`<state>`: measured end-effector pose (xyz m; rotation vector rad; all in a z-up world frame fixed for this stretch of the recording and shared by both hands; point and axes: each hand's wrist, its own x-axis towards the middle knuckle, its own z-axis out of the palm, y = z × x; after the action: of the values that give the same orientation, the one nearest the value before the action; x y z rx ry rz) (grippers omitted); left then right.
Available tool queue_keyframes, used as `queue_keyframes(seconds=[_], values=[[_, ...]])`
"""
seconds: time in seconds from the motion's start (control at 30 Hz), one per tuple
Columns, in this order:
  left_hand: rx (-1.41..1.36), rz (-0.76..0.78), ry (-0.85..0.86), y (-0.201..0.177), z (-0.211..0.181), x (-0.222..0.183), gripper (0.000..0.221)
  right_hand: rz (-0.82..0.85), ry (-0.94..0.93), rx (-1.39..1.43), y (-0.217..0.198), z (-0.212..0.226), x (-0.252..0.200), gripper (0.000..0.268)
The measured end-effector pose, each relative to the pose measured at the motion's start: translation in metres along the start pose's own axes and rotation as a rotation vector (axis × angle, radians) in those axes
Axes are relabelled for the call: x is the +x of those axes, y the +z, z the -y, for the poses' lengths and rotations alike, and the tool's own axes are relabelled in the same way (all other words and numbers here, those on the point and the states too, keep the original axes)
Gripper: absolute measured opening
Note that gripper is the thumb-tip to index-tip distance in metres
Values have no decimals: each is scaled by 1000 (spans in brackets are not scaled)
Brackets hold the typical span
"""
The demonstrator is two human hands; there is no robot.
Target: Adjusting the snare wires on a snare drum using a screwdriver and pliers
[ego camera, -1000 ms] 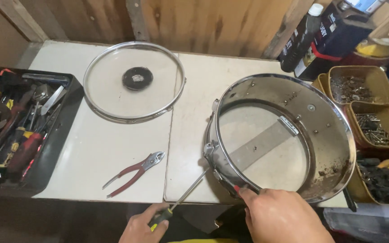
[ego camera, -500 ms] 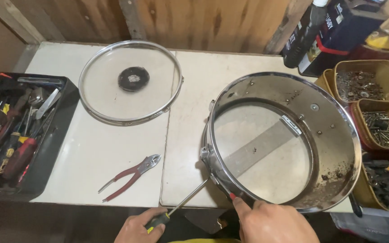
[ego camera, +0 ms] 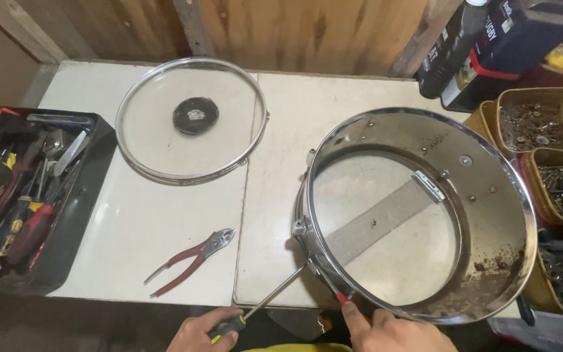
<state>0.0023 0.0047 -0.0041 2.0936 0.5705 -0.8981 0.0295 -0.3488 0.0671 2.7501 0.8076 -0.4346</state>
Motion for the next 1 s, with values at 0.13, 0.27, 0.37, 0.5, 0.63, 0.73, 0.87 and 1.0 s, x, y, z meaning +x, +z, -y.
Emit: queue_keyframes(seconds=[0.13,0.27,0.37,0.5,0.63,0.73,0.87,1.0], values=[[-188,118,16,-1,5,10,41,178,47,37,-5,7,0,59],[-560,210,-94,3,3,12,40,235,231,71,-31,18,3,55],[-385,141,-105,-1,-9,5,42,332,268,99,-33,20,1,57],[-47,-45,-43,-4,-16,-6,46,359,294,106,-36,21,3,57],[-83,-260,489,23,46,34,48,162,270,44,-11,23,-1,55],[-85,-299,556,24,45,31,46,16,295,26,-13,25,-2,58],[-44,-469,730,26,34,22,39,323,318,103,-37,23,3,57],[90,-705,951,32,41,30,37,291,293,100,-24,21,1,55]])
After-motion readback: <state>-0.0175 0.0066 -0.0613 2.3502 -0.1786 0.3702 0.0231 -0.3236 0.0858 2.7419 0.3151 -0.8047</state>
